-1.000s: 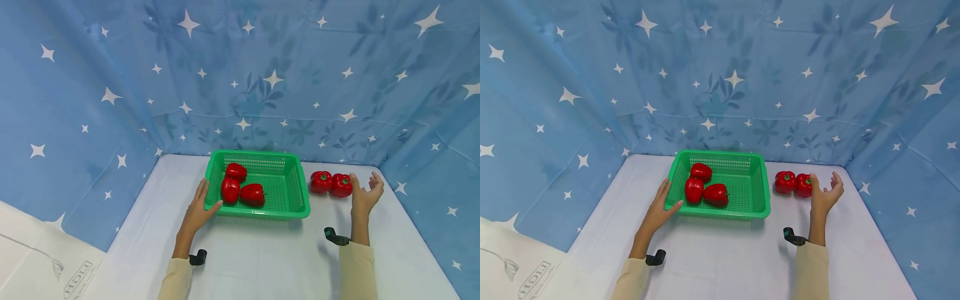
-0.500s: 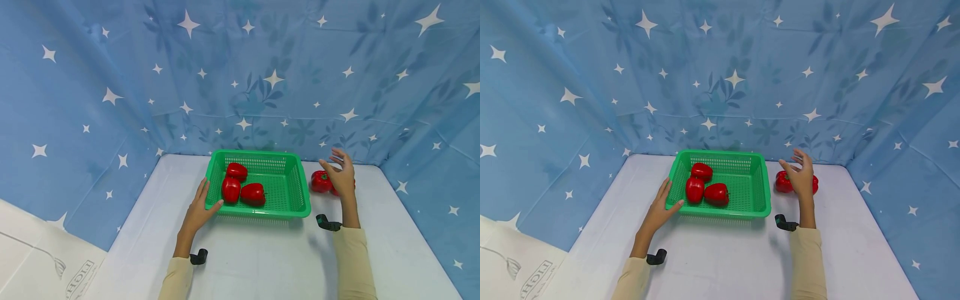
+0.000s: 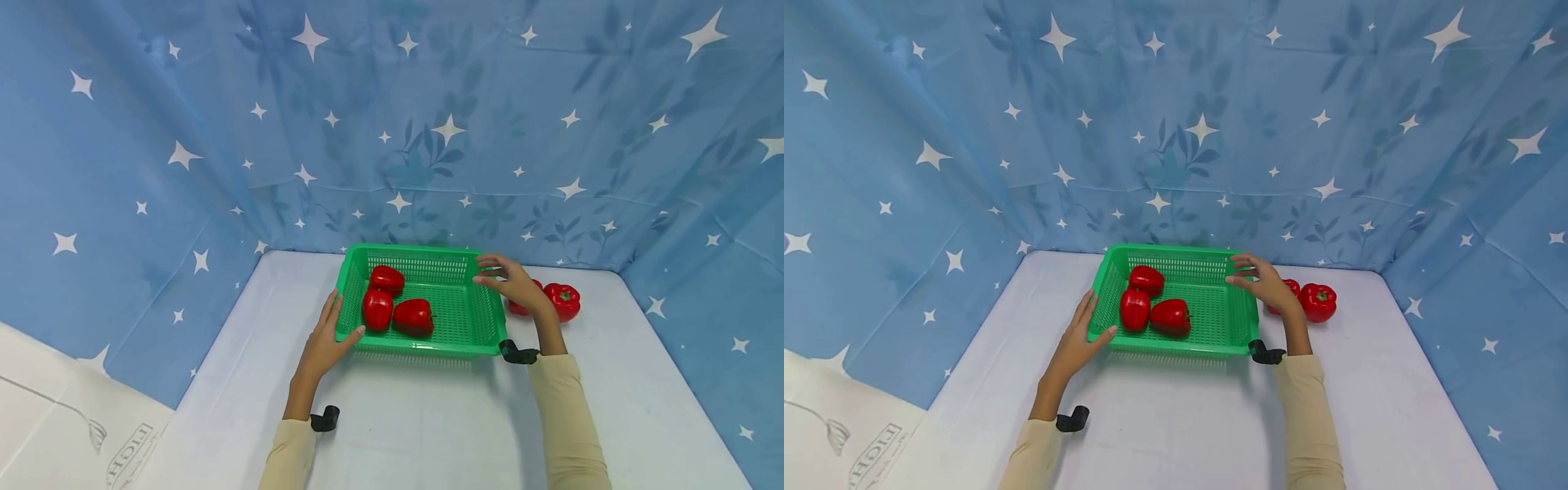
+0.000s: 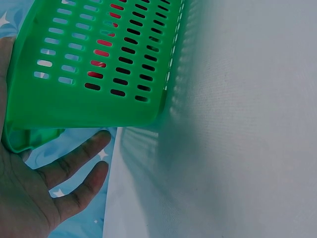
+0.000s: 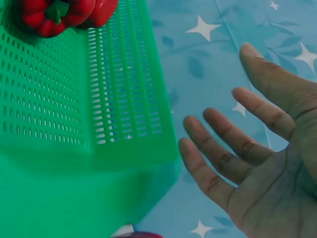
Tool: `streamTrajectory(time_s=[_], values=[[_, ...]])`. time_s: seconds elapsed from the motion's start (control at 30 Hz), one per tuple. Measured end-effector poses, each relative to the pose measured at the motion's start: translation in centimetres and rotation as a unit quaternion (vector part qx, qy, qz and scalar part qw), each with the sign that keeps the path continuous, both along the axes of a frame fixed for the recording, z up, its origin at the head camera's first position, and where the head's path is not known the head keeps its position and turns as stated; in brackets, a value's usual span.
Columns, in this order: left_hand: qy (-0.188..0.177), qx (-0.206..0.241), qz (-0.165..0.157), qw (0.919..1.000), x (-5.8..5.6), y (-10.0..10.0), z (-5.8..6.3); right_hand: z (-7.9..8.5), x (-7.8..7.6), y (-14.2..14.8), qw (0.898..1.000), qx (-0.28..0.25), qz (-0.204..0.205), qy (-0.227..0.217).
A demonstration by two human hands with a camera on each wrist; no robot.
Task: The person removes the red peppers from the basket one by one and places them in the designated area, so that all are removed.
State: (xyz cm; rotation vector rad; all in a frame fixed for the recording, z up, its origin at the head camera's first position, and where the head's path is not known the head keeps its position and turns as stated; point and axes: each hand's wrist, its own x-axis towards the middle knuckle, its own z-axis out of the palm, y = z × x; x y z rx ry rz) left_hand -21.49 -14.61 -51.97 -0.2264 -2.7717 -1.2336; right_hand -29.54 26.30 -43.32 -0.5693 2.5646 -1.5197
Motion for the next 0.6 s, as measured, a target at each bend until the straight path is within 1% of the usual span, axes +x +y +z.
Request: streamTrajectory(time_s=[0.07,0.13,0.27,0.43,0.5,0.6], values=[[0.000,0.001,0.001,1.0000,0.0,0.0,0.0,0.0,-0.4,-0.3,1.000,0.008,0.019,-0.017],[-0.002,0.002,0.002,1.0000,0.1,-0.1,0.0,-0.1,-0.8,-0.7,0.998,0.027,0.042,-0.033],[-0.002,0.002,0.002,1.0000,0.0,-0.1,-0.1,-0.2,-1.6,-1.4,0.991,0.077,0.083,-0.068],[-0.002,0.002,0.003,1.0000,0.0,-0.1,-0.1,0.1,-2.1,-2.5,0.979,0.083,0.129,-0.132],[-0.005,0.002,0.004,1.0000,0.0,0.0,-0.1,0.2,-2.2,-2.9,0.974,0.082,0.141,-0.158],[-0.005,0.003,0.004,1.0000,0.0,0.0,0.0,0.2,-2.4,-3.6,0.967,0.090,0.152,-0.183]])
